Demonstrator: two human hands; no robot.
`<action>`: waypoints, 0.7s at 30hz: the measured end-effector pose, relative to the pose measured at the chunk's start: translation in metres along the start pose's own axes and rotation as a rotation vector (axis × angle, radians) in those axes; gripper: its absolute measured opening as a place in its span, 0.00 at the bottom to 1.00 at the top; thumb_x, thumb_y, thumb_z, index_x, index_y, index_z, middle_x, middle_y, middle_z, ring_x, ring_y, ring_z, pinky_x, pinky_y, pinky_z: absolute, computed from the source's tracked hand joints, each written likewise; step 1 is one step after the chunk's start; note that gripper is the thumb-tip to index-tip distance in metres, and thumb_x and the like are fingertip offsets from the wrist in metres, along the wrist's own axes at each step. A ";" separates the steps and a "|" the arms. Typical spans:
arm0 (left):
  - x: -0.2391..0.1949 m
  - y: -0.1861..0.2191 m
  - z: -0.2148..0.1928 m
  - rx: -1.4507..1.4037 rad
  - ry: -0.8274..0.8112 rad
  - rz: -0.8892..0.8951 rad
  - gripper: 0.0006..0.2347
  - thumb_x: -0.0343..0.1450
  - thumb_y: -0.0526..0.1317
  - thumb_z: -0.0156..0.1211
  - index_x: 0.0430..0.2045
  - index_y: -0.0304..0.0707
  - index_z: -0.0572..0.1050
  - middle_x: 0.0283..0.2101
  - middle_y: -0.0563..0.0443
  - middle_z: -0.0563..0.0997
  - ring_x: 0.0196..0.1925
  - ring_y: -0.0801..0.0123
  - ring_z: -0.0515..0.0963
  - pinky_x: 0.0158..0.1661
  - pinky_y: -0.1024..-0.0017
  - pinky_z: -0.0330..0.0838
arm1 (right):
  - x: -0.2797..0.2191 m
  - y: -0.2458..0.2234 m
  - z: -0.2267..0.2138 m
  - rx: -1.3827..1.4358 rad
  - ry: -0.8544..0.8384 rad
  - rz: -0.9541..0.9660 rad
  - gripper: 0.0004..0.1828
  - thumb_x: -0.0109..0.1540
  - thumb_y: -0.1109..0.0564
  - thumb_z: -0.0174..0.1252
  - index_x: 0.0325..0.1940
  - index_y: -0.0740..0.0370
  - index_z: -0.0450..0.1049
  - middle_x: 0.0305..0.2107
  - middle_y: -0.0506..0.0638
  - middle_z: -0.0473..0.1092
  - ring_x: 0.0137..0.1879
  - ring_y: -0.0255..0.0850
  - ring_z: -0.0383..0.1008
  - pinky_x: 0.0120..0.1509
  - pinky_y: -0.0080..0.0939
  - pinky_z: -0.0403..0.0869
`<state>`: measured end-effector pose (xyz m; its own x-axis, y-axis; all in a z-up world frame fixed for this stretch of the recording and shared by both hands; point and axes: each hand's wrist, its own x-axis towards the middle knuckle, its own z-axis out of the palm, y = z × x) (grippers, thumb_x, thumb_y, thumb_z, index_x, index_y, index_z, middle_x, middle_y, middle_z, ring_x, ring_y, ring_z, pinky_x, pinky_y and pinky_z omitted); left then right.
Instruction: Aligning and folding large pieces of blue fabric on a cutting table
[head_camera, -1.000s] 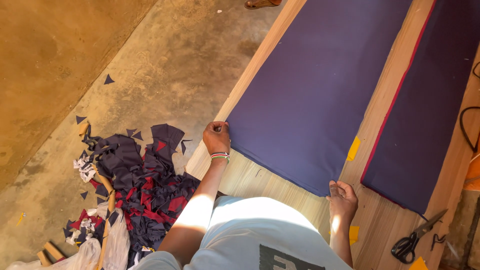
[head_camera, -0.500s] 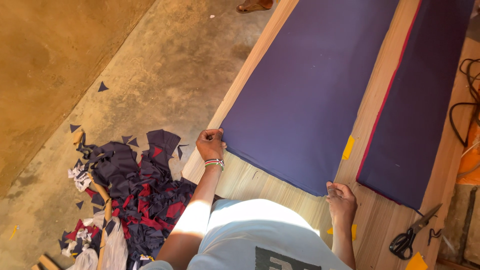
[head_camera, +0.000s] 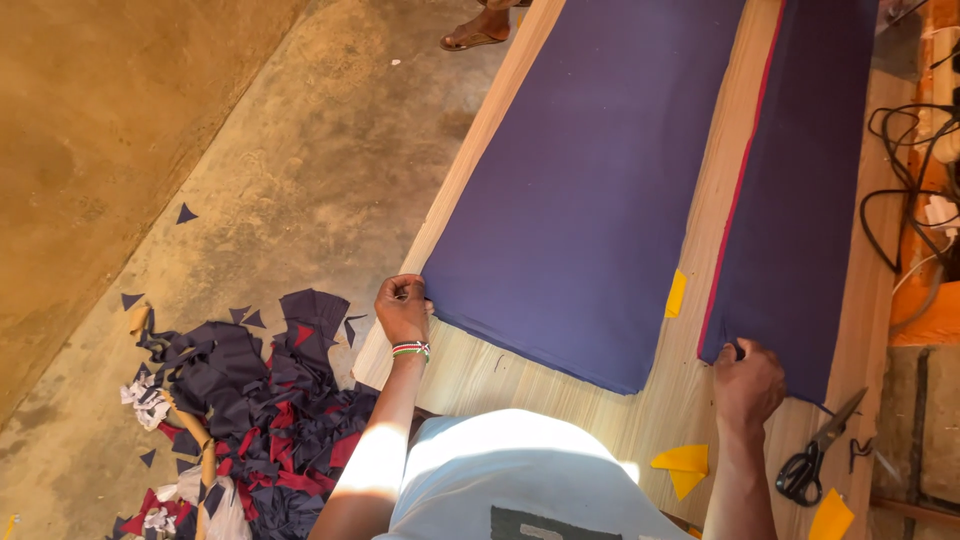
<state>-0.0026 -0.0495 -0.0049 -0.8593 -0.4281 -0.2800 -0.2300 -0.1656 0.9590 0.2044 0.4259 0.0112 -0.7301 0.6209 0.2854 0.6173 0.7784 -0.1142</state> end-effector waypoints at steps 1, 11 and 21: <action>-0.001 0.002 -0.001 0.000 -0.002 -0.003 0.03 0.70 0.31 0.59 0.27 0.37 0.77 0.21 0.52 0.74 0.13 0.69 0.74 0.18 0.71 0.72 | 0.004 -0.005 -0.011 -0.003 -0.001 0.001 0.16 0.66 0.53 0.60 0.54 0.61 0.84 0.42 0.63 0.79 0.48 0.60 0.78 0.47 0.60 0.74; 0.027 -0.042 -0.015 0.123 0.064 0.112 0.03 0.72 0.31 0.56 0.32 0.37 0.78 0.25 0.47 0.75 0.17 0.68 0.79 0.20 0.74 0.77 | 0.025 0.026 -0.002 0.134 -0.146 0.139 0.10 0.62 0.45 0.66 0.42 0.49 0.85 0.31 0.52 0.79 0.43 0.56 0.80 0.46 0.53 0.75; -0.050 0.068 0.061 0.091 -0.129 0.418 0.07 0.73 0.29 0.54 0.37 0.36 0.80 0.31 0.48 0.74 0.34 0.73 0.71 0.39 0.80 0.71 | 0.018 -0.104 -0.110 0.831 -0.067 0.260 0.08 0.60 0.52 0.72 0.42 0.54 0.83 0.28 0.55 0.77 0.37 0.39 0.76 0.42 0.38 0.74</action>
<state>-0.0036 0.0150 0.0771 -0.9356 -0.3265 0.1344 0.1146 0.0792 0.9902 0.1592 0.3459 0.1327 -0.6279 0.7718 0.1003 0.3723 0.4110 -0.8321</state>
